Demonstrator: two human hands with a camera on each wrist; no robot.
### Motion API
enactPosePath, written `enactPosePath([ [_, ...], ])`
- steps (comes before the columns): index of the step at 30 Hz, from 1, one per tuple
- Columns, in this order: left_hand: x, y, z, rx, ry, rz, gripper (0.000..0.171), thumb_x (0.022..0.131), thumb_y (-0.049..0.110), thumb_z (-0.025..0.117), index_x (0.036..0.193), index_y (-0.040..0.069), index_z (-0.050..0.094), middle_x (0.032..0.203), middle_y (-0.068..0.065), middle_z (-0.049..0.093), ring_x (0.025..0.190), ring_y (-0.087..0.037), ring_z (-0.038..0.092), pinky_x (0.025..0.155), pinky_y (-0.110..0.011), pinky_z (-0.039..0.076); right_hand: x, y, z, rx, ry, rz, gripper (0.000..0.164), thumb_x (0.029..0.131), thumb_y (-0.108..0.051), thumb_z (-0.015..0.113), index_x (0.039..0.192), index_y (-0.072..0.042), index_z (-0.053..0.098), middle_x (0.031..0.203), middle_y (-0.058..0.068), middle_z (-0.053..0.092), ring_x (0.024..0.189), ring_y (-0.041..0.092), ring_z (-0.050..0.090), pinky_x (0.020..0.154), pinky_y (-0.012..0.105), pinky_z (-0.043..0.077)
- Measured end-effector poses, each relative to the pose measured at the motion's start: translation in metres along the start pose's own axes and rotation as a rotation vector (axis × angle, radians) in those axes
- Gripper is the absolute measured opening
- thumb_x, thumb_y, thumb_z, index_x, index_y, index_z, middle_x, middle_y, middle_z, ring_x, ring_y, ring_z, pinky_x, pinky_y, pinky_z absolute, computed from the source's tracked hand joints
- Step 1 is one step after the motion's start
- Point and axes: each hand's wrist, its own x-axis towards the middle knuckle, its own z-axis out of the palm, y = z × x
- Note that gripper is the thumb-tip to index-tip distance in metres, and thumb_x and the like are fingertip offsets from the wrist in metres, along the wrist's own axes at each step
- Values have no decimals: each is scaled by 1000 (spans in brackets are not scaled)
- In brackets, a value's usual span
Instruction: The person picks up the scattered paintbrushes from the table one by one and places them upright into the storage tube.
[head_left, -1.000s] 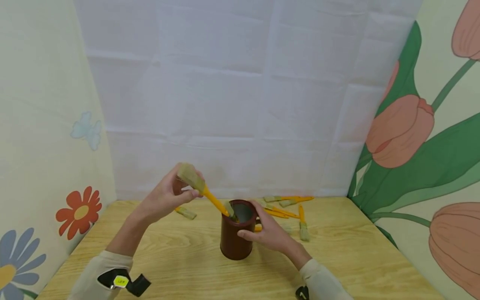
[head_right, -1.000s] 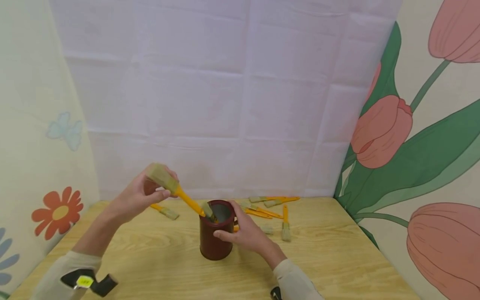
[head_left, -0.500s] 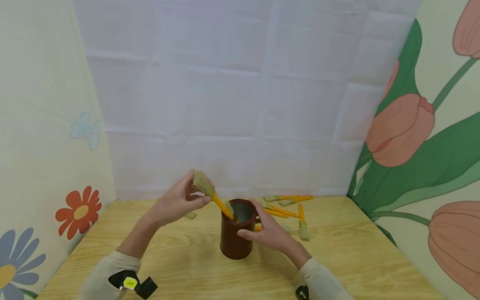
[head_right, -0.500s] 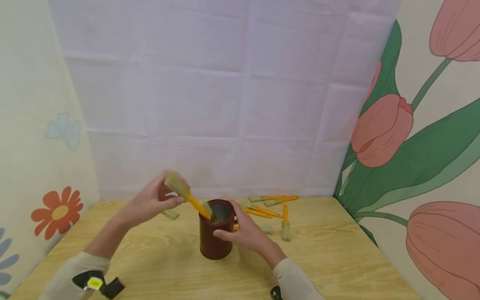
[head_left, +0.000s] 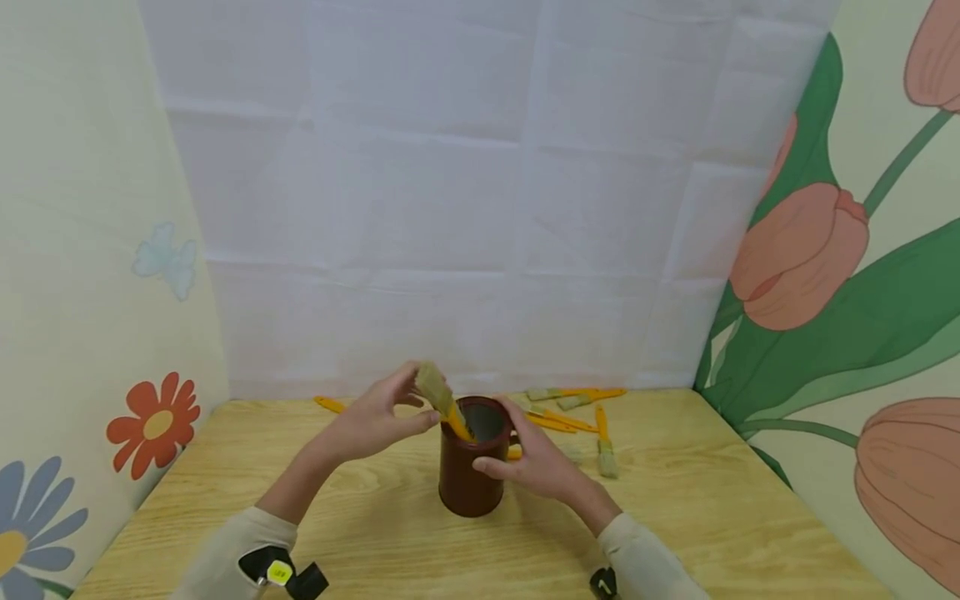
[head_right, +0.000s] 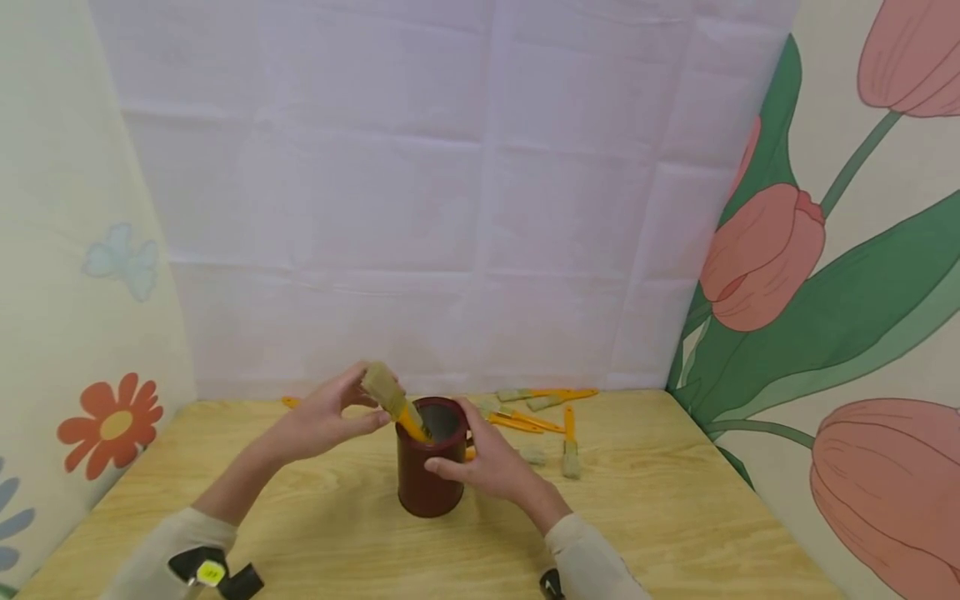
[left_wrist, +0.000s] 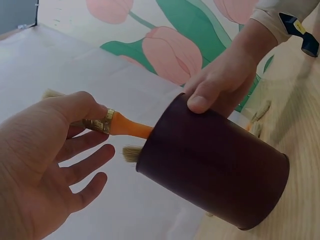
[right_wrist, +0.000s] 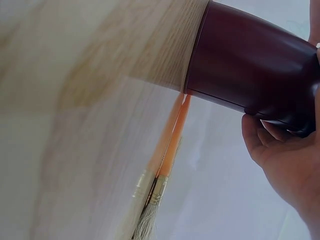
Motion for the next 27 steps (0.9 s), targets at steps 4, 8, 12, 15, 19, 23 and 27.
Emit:
enactPosePath([
  [4,1,-6,4,71,16,16,55,98,29,71,147,26,46,136,6,55,128,-16,52,101,-48,44,1,0,0,4,-1,0,88,92,-38,77,160,-30,22,151,-7,41,130,15,49,103,49,42],
  [8,2,-10,7,102,21,36,56,97,28,72,148,26,47,140,7,54,129,-16,51,101,-48,44,0,0,0,6,6,0,86,92,-41,76,159,-33,24,149,-9,42,127,13,50,101,50,43],
  [12,3,-13,9,108,34,44,54,98,27,71,147,26,47,136,7,57,125,-19,54,100,-52,44,0,1,0,1,6,-18,85,92,-42,76,159,-33,24,148,-10,43,127,13,50,101,51,43],
  [15,3,-14,9,108,44,61,54,99,24,69,148,25,47,133,4,60,123,-24,56,99,-55,43,1,3,1,-10,9,-24,85,92,-42,76,159,-34,24,148,-10,44,127,12,50,101,51,43],
  [19,2,-17,7,96,45,81,54,101,20,66,151,24,45,134,2,60,123,-31,56,99,-58,43,1,3,0,-19,11,-24,85,91,-43,76,158,-35,24,148,-11,43,128,12,50,101,50,43],
  [23,2,-21,4,68,52,65,51,103,21,63,151,26,45,135,0,59,123,-32,56,99,-59,42,1,3,1,-12,4,-26,86,92,-43,76,159,-31,24,148,-10,43,128,12,50,101,51,43],
  [27,0,-30,1,46,64,38,49,104,22,62,151,25,45,136,-3,58,124,-29,56,100,-56,42,1,3,1,-3,4,-12,86,92,-44,75,160,-31,23,149,-11,43,128,13,50,101,51,43],
])
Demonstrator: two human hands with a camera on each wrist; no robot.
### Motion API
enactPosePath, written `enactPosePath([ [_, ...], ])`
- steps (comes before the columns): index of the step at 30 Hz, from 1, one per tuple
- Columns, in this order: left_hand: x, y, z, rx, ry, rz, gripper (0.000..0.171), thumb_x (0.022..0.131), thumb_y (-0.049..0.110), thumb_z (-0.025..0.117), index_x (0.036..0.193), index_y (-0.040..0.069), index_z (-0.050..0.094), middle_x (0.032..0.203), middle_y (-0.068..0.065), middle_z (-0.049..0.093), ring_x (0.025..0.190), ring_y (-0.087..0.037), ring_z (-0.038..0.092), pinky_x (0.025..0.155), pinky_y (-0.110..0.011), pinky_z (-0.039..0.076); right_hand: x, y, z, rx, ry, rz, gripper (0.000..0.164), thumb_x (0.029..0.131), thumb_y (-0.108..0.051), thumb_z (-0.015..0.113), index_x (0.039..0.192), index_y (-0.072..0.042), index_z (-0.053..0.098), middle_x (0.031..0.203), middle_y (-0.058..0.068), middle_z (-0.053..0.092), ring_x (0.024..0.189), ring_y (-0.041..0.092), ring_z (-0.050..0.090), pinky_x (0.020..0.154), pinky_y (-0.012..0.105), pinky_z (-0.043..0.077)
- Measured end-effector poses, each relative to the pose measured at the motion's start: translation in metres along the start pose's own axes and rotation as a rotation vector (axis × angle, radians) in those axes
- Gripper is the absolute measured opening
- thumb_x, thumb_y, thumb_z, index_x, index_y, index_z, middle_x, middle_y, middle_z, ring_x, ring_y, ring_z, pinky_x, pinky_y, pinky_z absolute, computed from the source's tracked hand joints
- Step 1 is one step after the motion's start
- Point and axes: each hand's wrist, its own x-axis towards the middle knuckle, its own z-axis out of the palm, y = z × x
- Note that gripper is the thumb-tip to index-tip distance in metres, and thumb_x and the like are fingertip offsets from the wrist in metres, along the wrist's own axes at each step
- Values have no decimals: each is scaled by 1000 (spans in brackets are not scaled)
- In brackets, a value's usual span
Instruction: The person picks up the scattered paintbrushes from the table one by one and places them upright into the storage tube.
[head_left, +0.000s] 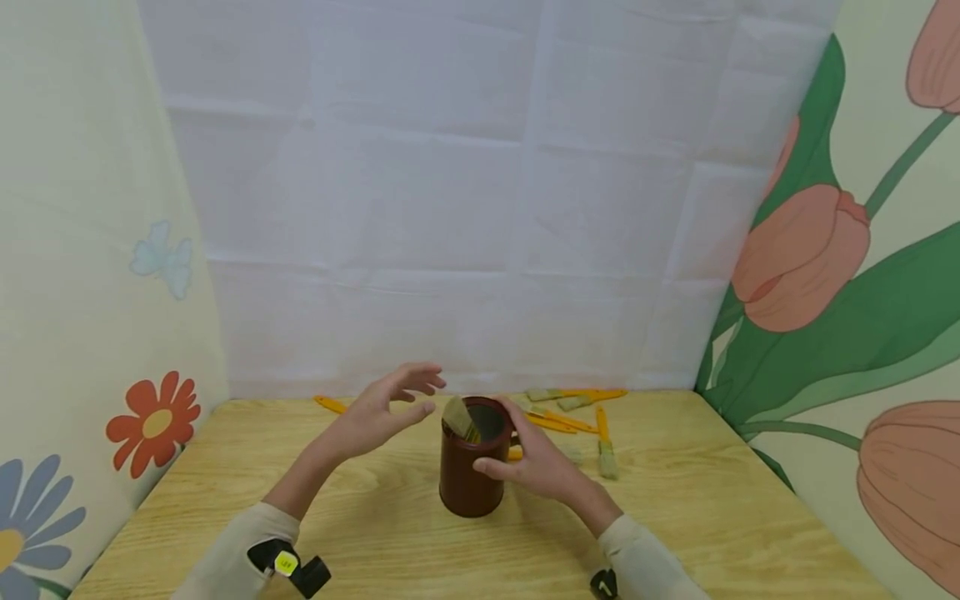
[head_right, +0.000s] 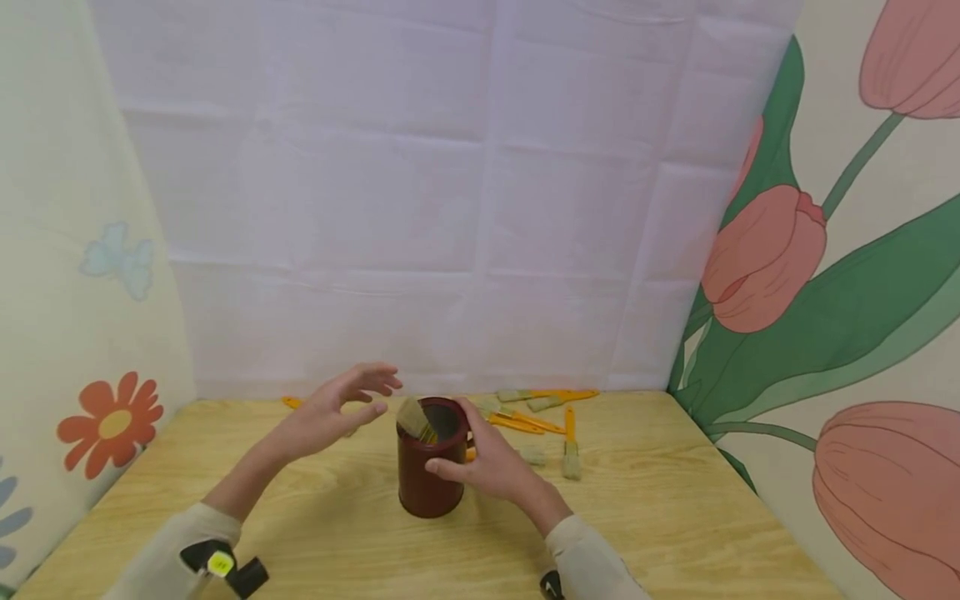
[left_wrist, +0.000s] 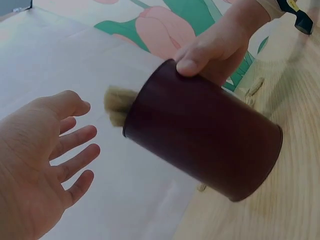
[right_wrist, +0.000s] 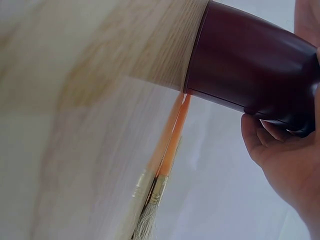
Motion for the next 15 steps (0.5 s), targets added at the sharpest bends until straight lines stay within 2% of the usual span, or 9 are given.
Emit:
enactPosePath([
  [6,-7,-27,-8,3,33,-80,46,105,20,60,149,23,46,136,1,57,125,-25,54,100,-56,41,-1,0,1,-2,3,23,87,92,-46,74,160,-35,21,150,-9,43,127,15,51,100,51,44],
  [12,-19,-58,-15,31,72,-172,44,107,25,56,148,13,48,141,-9,55,129,-38,49,103,-62,36,-2,1,0,-2,-5,45,88,92,-46,74,160,-35,19,152,-7,40,131,22,49,101,50,43],
  [15,-26,-73,-18,112,86,-224,49,106,26,58,150,7,47,146,-17,50,134,-44,43,104,-66,32,-1,0,-1,0,-11,40,88,93,-44,74,161,-34,18,154,-5,39,133,24,48,101,51,43],
])
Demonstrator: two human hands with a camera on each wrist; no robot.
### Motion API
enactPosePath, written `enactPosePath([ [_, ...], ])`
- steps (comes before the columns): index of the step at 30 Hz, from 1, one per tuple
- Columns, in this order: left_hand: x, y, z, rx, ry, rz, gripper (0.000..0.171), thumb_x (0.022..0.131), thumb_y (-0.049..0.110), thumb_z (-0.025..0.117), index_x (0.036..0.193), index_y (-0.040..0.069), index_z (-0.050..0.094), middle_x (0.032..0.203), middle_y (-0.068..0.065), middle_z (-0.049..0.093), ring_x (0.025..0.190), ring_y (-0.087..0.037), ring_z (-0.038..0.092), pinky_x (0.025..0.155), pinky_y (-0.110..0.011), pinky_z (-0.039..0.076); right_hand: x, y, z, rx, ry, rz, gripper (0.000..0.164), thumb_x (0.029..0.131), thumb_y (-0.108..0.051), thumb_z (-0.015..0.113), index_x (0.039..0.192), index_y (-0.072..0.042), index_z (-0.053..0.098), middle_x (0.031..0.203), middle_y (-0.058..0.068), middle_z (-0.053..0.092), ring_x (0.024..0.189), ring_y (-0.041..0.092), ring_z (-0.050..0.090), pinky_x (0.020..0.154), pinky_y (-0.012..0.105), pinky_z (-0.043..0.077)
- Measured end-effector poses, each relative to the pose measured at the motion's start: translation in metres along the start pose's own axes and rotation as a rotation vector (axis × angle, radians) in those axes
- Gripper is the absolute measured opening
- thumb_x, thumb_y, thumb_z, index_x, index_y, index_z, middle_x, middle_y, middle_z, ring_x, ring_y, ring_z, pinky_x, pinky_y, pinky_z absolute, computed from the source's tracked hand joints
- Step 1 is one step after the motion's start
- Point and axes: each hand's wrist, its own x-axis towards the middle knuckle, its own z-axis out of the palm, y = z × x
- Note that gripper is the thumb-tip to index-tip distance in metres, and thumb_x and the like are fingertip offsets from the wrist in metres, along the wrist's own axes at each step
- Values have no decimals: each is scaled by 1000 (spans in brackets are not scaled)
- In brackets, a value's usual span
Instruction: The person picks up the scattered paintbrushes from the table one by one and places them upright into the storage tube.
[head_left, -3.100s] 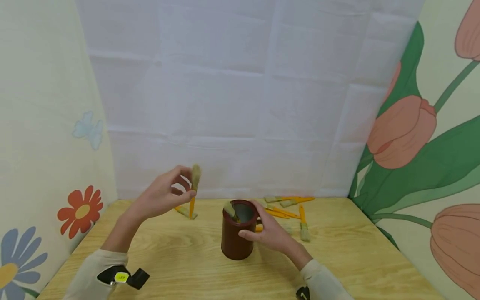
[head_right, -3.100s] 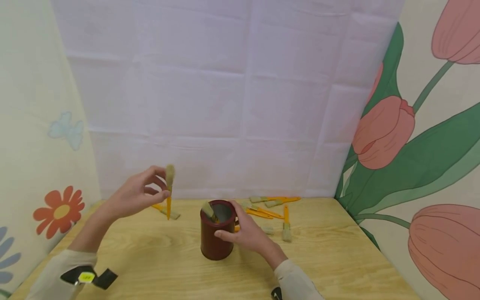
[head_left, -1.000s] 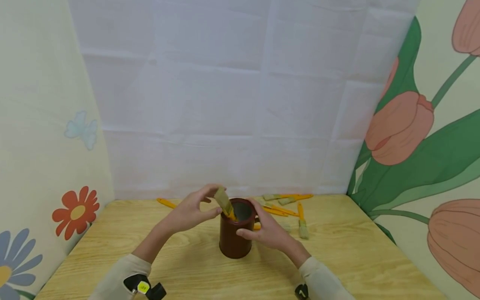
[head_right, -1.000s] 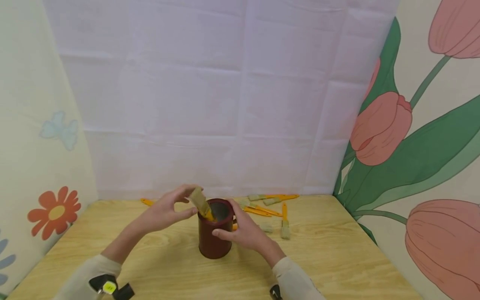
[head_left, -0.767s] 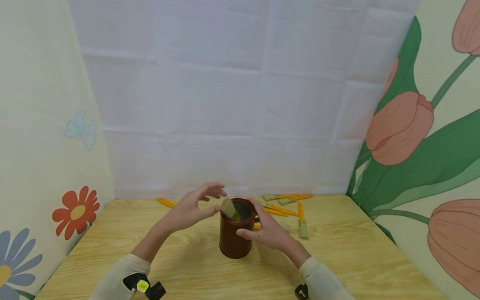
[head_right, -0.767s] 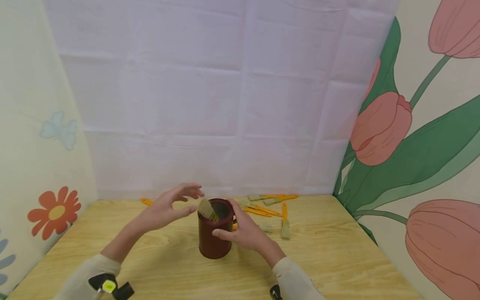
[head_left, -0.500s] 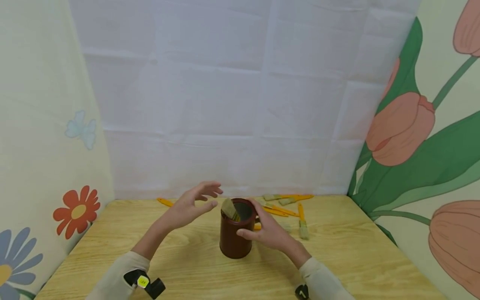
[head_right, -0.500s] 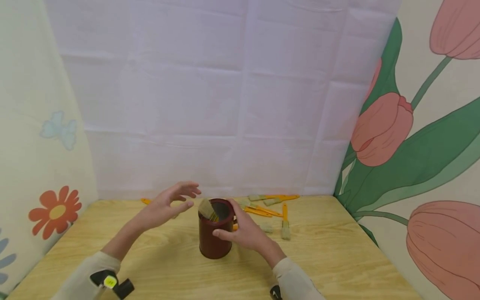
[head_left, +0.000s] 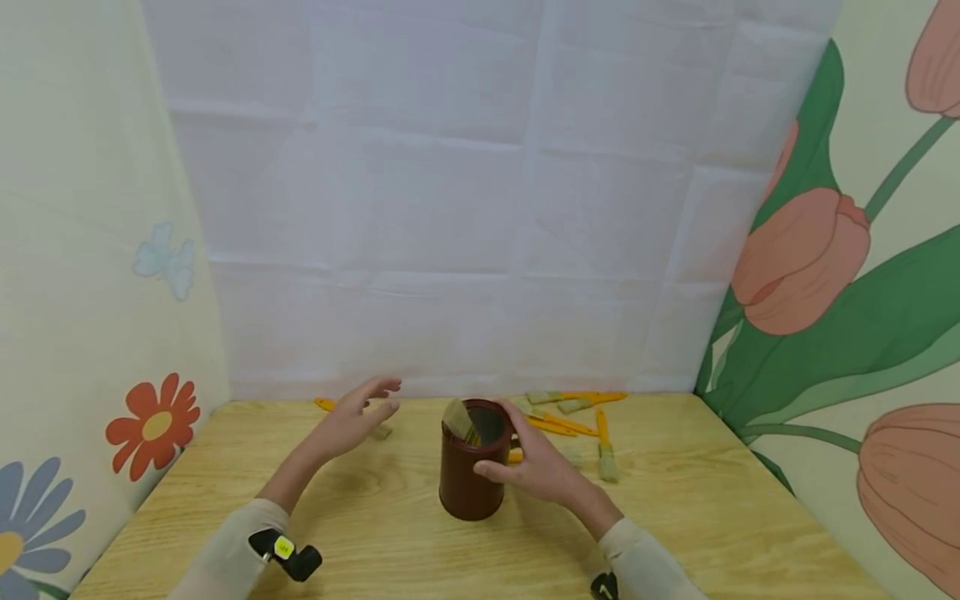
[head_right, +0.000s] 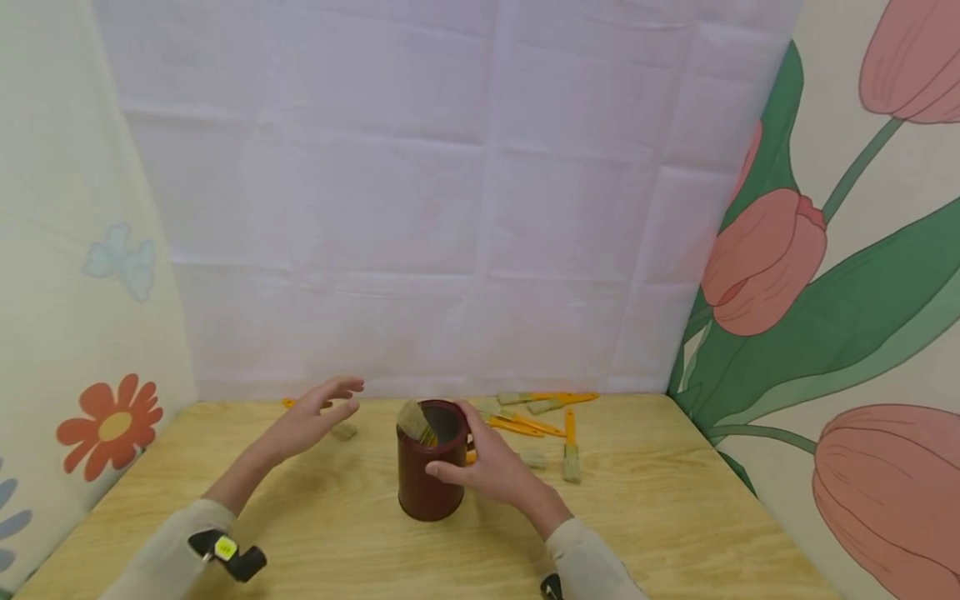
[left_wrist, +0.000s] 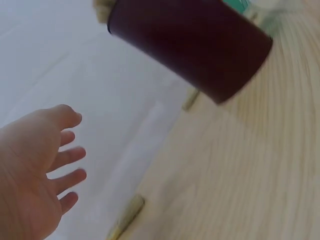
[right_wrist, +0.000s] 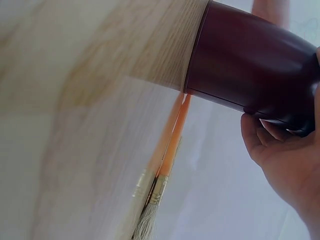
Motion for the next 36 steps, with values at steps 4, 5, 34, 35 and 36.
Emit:
enactPosePath([
  [4,-7,-16,-1,190,14,-61,62,101,31,65,151,1,44,152,-24,42,138,-48,36,102,-71,30,0,-3,0,3,3,-1,90,93,-41,75,161,-32,18,154,-4,38,134,21,47,102,52,42],
  [5,-9,-19,-2,247,16,-72,65,99,31,68,151,0,44,152,-26,41,138,-49,35,101,-73,30,0,-3,-1,5,4,1,90,93,-41,75,161,-31,18,155,-4,38,134,21,46,102,52,42],
  [34,-31,-39,-11,573,-6,-204,24,95,18,73,118,10,73,108,-12,62,99,-41,51,80,-60,32,-2,-1,-1,-9,4,5,88,92,-46,74,160,-37,18,154,-8,37,133,15,46,103,48,43],
  [35,-30,-38,-11,580,-9,-214,23,95,18,73,116,11,73,104,-9,62,96,-38,51,78,-59,32,-2,0,-1,-12,5,3,88,92,-47,74,160,-37,19,154,-9,37,133,15,46,103,48,43],
  [36,-30,-37,-12,585,-12,-224,22,94,19,73,115,11,73,100,-7,61,94,-36,51,77,-57,31,-2,0,-1,-12,6,5,89,92,-47,75,160,-37,19,154,-9,37,133,15,46,103,49,43],
])
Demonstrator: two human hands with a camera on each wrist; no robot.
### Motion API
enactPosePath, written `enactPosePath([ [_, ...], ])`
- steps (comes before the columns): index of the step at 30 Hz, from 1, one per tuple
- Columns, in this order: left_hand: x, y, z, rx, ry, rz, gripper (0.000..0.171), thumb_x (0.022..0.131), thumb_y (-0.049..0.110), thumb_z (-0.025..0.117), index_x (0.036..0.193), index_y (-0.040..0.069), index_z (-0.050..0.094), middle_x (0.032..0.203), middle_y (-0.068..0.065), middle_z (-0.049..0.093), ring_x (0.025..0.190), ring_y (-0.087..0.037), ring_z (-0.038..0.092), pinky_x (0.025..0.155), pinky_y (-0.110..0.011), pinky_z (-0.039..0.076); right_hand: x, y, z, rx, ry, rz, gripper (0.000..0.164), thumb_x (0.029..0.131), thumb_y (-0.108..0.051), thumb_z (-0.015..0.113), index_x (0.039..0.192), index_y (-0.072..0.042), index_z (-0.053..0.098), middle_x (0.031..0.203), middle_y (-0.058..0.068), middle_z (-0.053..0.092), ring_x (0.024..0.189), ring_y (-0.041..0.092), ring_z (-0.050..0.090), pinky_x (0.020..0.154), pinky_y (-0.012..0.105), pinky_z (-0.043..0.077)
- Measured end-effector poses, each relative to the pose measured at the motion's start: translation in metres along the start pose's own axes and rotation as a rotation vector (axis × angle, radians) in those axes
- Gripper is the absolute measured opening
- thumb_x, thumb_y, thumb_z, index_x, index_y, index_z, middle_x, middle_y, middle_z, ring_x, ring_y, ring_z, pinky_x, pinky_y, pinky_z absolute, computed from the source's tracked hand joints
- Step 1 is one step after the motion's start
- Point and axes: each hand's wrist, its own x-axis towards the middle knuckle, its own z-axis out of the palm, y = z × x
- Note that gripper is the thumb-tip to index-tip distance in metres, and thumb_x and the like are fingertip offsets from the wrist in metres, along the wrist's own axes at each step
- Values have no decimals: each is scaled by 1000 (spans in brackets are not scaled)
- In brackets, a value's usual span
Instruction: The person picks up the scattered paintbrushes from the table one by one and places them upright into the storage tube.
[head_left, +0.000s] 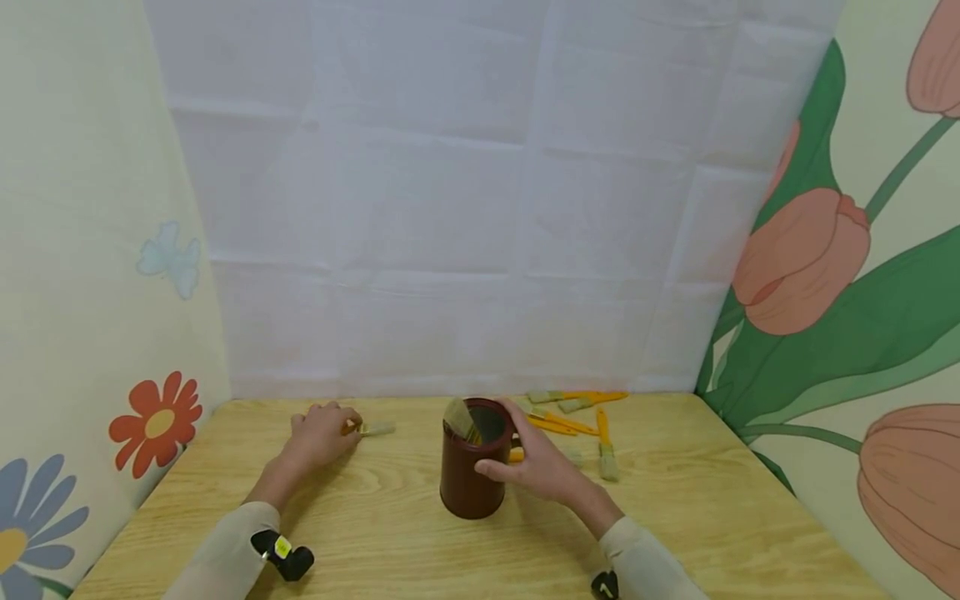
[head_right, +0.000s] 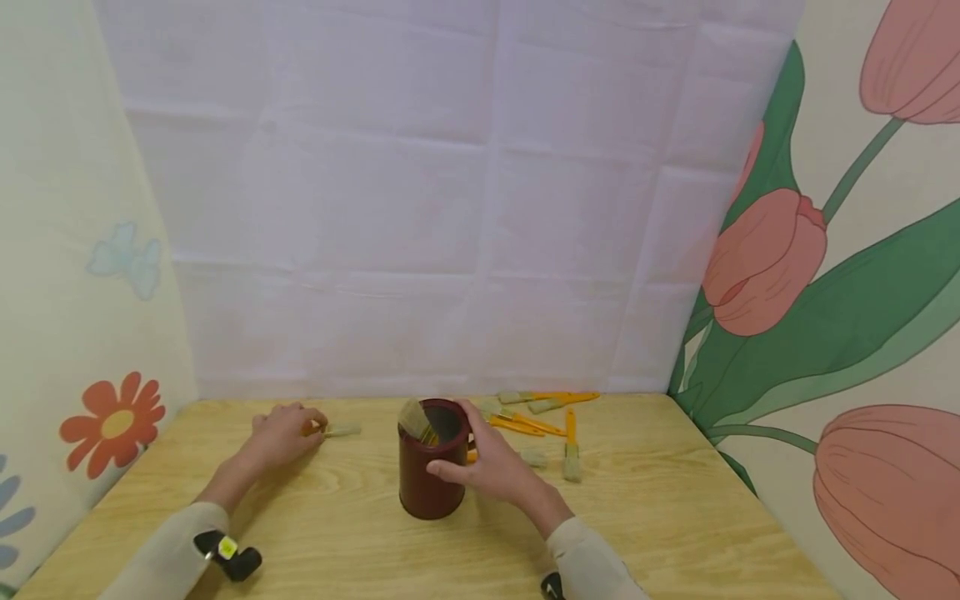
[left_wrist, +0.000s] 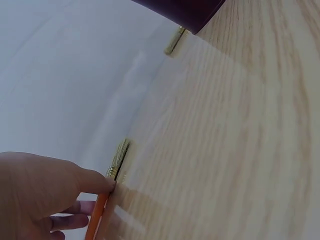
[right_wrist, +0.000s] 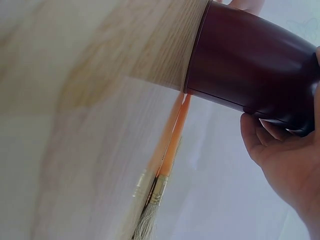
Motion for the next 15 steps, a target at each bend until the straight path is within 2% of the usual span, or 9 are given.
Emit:
enactPosePath([
  [4,2,3,-2,24,-15,-9,21,94,17,73,114,10,74,95,-4,60,90,-33,52,77,-56,32,0,0,-1,1,3,3,91,91,-48,75,161,-35,18,154,-8,37,132,16,47,103,51,42],
  [9,4,4,-2,68,-16,46,21,92,13,75,112,7,75,91,-4,60,82,-28,56,73,-53,38,1,0,-1,6,0,1,90,91,-48,74,161,-35,18,156,-9,35,133,16,46,102,49,43],
  [15,2,7,-4,46,-13,59,18,92,10,74,110,7,74,90,-3,59,79,-23,57,70,-50,38,0,0,0,17,-4,10,92,92,-48,74,161,-34,17,157,-7,33,134,17,46,103,50,42],
])
